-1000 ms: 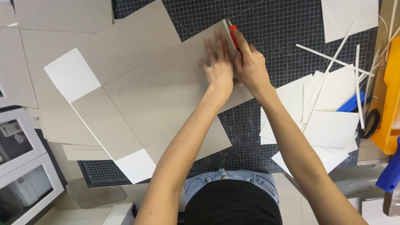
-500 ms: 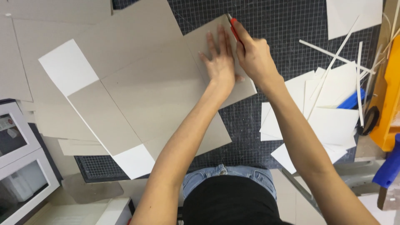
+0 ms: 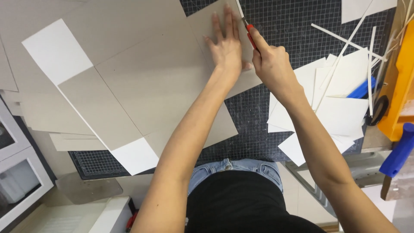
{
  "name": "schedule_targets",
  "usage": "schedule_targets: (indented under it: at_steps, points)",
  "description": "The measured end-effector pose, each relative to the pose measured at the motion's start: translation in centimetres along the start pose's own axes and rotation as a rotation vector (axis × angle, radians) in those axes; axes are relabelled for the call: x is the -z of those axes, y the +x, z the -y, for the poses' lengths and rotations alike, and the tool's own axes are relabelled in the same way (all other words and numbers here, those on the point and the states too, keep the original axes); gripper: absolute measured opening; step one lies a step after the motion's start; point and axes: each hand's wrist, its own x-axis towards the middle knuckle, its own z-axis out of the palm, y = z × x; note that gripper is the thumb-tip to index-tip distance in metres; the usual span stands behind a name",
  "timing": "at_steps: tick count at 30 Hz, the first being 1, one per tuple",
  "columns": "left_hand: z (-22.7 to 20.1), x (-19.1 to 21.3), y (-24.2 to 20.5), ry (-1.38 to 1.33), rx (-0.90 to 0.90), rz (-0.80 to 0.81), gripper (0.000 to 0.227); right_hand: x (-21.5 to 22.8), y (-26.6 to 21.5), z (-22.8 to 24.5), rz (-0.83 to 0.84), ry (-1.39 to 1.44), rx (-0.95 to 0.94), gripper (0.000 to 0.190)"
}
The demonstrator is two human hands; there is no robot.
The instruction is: Cutting cardboard sheets along pre-marked lines using a utility knife on a cutting mat in a workshop environment.
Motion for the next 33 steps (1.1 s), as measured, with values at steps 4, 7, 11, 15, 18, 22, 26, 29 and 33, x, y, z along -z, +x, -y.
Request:
schedule_targets:
  at_steps: [4,7,11,15,18,22,26,29,33]
  points:
    - [0.0,-0.3,0.3,-0.056,-0.013,0.023,0.16,0.3,-1.3,-0.3,0.018,0.013,-0.013,0.054]
    - [-0.1,-0.6,0.5,-0.033,-0.007,0.013,0.159,0.5,-1.7,-0.2,0.006,0.0,0.025,0.05]
    - [-0.2,-0.6,0.3,0.003,0.009,-0.011,0.16,1.1,-2.9,0.3,0.0,0.006,0.044,0.044]
    - [0.0,0.2,-0.3,0.044,-0.002,0.012,0.159,1.2,-4.3,0.1,0.031,0.043,0.002,0.05]
    - [0.2,0.6,-0.4,0.05,-0.007,0.026,0.159,1.2,-5.1,0.1,0.033,0.039,-0.009,0.051]
    - [0.1,0.2,-0.2,0.046,-0.011,0.007,0.158,1.8,-6.6,1.1,0.073,0.075,-0.099,0.054]
    - [0.2,0.2,0.0,0.026,-0.025,0.058,0.157,1.4,-9.2,0.2,0.077,0.04,-0.1,0.056]
    - [0.2,0.0,0.1,0.025,-0.025,0.014,0.156,1.6,-11.1,0.1,0.105,0.011,-0.125,0.056]
    - [0.2,-0.2,0.3,0.022,-0.032,0.026,0.156,2.0,-13.6,0.4,0.167,-0.02,-0.186,0.054]
